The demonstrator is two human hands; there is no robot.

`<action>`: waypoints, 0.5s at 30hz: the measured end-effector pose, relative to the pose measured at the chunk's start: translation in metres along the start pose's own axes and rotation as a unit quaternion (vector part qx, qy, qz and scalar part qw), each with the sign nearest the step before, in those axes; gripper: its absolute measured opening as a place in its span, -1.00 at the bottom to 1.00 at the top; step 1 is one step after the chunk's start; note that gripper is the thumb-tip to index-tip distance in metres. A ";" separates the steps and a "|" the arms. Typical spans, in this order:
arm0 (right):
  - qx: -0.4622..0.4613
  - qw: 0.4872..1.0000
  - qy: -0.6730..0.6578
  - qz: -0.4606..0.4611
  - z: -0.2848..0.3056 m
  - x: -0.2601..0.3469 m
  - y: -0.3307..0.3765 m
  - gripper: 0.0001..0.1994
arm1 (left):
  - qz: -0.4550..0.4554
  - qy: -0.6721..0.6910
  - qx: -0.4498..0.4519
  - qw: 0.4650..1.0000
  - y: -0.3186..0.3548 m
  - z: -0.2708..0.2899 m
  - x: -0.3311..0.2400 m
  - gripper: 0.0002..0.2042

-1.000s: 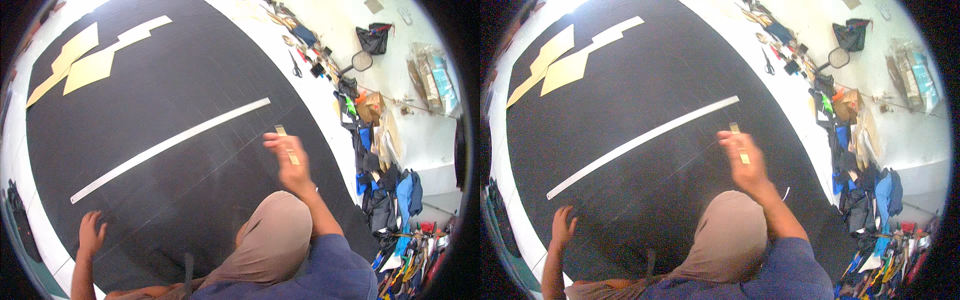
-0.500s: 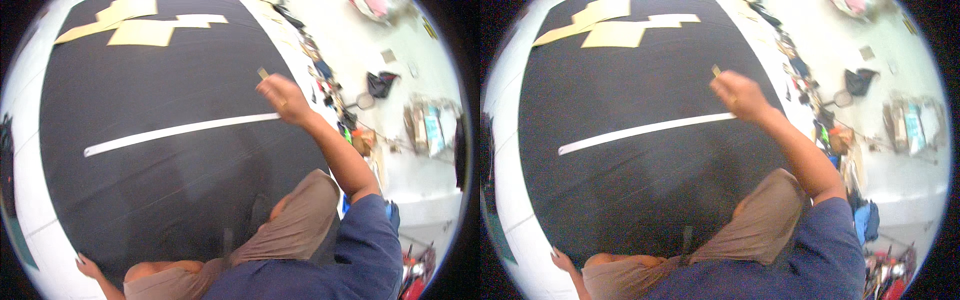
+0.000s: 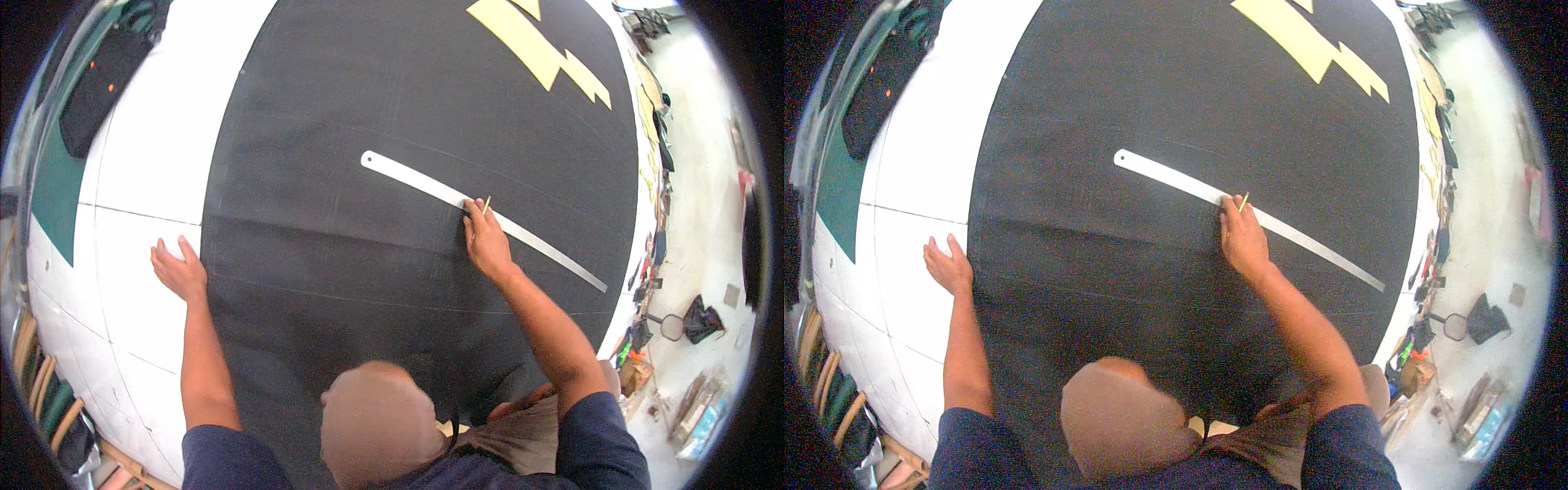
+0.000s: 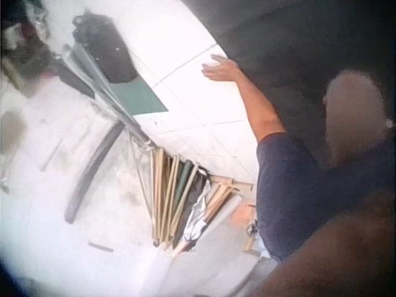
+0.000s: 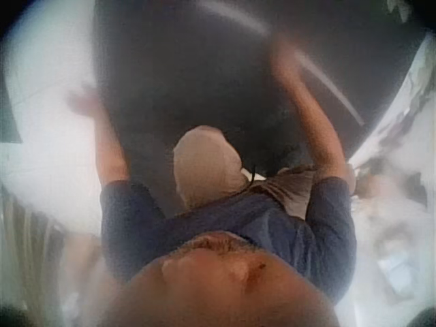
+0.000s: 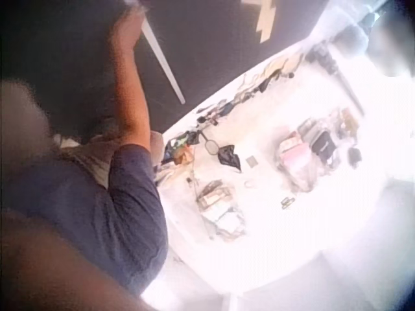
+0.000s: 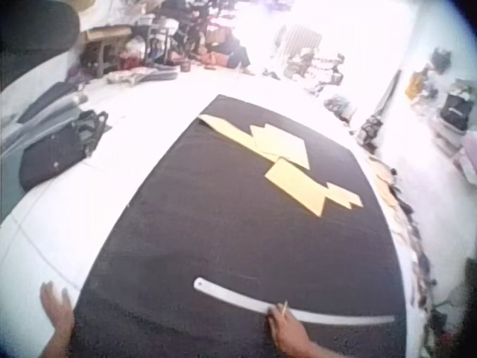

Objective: The person kneels on a large black fabric laid on the floor, uses a metal ruler and pencil to draw straight lines, and places cardboard templates on the fabric to trace additional shapes. The person repeatedly repositions the ruler and templates to mark multiple sections of the fabric.

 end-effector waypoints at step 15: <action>-0.033 0.995 -0.098 -0.015 -0.052 0.155 -0.054 -0.58 | -0.039 -0.055 -0.033 0.997 0.000 -0.040 0.003 -0.41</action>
Point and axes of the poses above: each hand's wrist, its own y-axis away from the middle knuckle, its own z-axis out of the back of the hand, x = y × z, the point moved 3 cm from there along -y, towards the middle knuckle, and after that the axes turned 6 degrees about -y, right-handed, at the moved point
